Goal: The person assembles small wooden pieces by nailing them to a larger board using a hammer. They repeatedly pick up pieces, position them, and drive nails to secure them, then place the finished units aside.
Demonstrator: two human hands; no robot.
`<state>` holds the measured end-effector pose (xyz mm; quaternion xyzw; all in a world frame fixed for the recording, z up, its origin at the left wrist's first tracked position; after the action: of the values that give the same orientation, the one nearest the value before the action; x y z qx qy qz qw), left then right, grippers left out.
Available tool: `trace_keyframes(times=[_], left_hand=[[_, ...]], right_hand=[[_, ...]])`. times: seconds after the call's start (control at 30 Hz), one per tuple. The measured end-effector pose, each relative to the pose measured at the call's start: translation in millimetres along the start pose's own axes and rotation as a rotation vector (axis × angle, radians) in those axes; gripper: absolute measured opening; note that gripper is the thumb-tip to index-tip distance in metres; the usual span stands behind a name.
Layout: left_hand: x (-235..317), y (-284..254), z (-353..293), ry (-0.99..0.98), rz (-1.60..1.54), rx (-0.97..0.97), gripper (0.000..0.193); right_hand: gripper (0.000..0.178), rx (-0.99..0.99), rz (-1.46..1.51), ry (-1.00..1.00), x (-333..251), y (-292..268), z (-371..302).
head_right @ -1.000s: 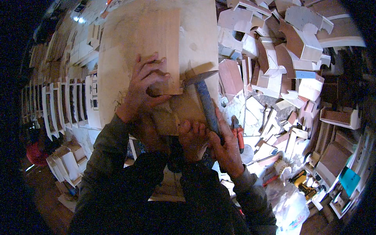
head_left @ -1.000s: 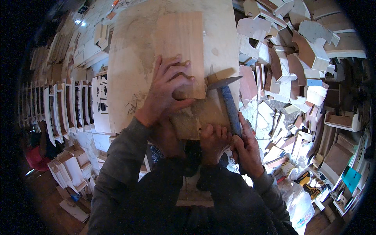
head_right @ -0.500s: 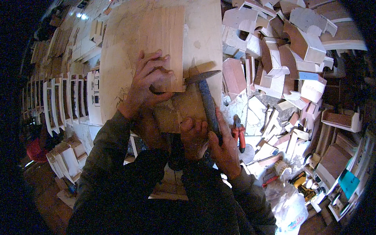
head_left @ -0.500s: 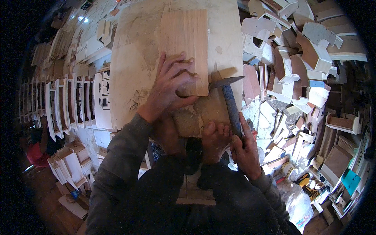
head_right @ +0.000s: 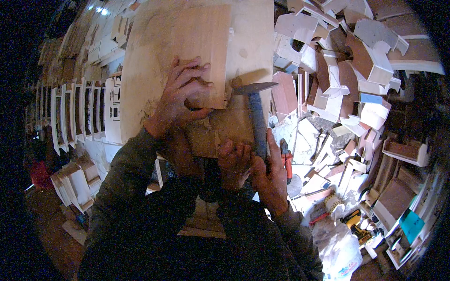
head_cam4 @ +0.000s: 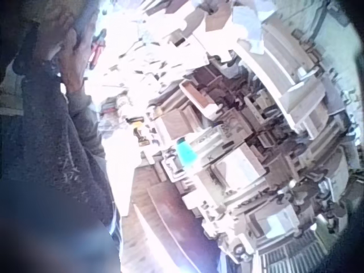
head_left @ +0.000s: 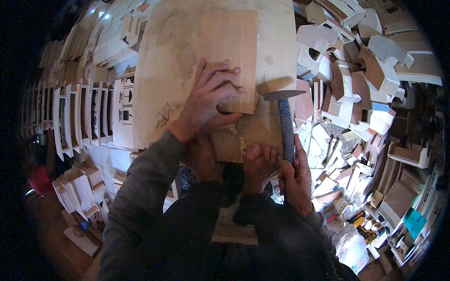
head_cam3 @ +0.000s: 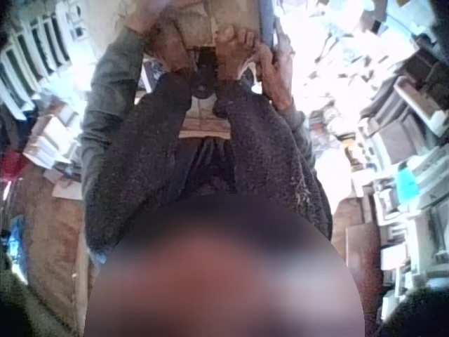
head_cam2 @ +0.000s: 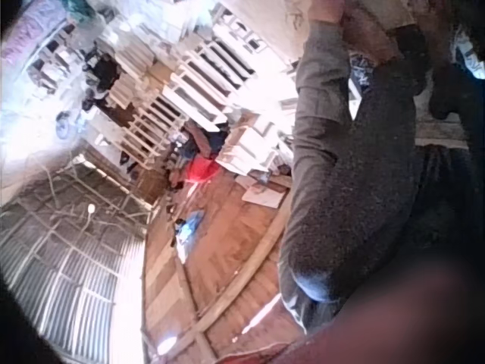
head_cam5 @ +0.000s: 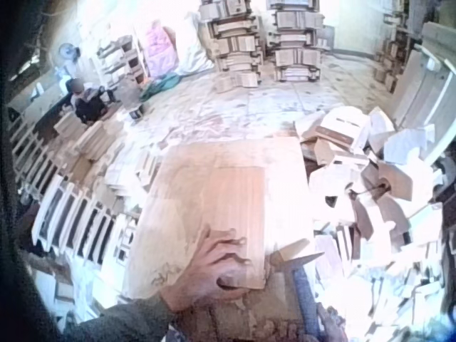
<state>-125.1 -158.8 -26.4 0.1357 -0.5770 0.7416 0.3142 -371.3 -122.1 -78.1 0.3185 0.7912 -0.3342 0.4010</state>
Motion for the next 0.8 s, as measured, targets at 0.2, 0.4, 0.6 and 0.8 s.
trace_keyframes(times=[0.2, 0.4, 0.6, 0.8], left_hand=[[-1, 0, 0, 0.005, -0.014, -0.001, 0.045], [-2, 0, 1, 0.012, -0.034, 0.01, 0.046], [-3, 0, 0, 0.012, -0.025, -0.008, 0.048], [-2, 0, 0, -0.002, -0.029, -0.014, 0.047]], right_hand=[[0.062, -0.049, -0.035, -0.008, -7, 3, -1], [0.061, 0.008, -0.179, -0.097, -13, 4, 0], [0.059, 0.035, -0.128, 0.09, -11, -11, -8], [0.058, 0.067, -0.582, -0.277, -58, -20, -18]])
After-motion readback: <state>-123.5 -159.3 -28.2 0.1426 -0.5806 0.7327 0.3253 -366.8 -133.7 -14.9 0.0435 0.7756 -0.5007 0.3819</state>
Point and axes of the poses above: each hand's wrist, its own z-axis towards the middle knuckle, its own y-axis out of the palm, x = y × z, the point moved 8 cm from there along z, towards the middle knuckle, and after that the axes turned 9 degrees about -z, right-handed, at the moved point
